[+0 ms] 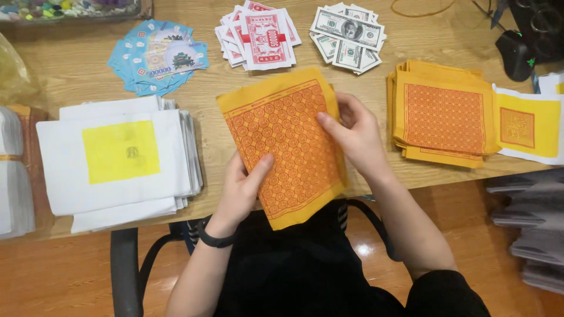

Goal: The person repeatedly picks up yellow paper sheets with red patterns, folds them in half, and places them into a growing stack on the right side of the table. The person handles the papers one at a time throughout the clip.

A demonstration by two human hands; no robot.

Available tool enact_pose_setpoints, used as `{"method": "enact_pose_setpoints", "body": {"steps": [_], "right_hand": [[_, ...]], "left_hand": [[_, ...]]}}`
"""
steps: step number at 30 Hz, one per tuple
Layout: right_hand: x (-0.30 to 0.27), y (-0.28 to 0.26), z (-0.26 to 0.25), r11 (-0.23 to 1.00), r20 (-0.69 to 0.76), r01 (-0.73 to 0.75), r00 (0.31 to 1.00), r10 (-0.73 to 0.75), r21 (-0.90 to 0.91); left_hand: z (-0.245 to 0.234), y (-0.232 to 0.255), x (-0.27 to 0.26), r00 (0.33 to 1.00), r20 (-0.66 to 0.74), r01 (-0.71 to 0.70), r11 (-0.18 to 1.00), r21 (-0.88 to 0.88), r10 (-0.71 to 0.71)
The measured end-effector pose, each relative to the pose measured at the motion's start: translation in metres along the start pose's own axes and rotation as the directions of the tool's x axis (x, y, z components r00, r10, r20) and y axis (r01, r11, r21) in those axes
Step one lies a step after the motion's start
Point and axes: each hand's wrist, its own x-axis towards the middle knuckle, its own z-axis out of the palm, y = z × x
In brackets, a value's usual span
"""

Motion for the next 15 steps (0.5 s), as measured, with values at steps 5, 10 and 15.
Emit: {"method": "enact_pose_setpoints", "body": {"steps": [5,10,15], "right_hand": [[-0.019,-0.014,0.001,0.947,0.099,0.192,0.98,-0.171,-0.258],[-0.047,-0.052,0.014,0.999,0.247,-0.052,0.968,0.048,0.008],[-0.045,-0.072,0.012,0.968,0.061,-0.191,0.977,0.203,-0.163]], "left_hand": [[0.029,0.057,0.009,0.994,0.047,-0.109,0.883,0.457,0.099],[0.056,0.075,0.004,0.957,0.207,-0.291,0.674,0.679,0.205],[0.058,0.082,-0.003,0.916,0.357,-0.395,0.575,0.717,0.184]]}}
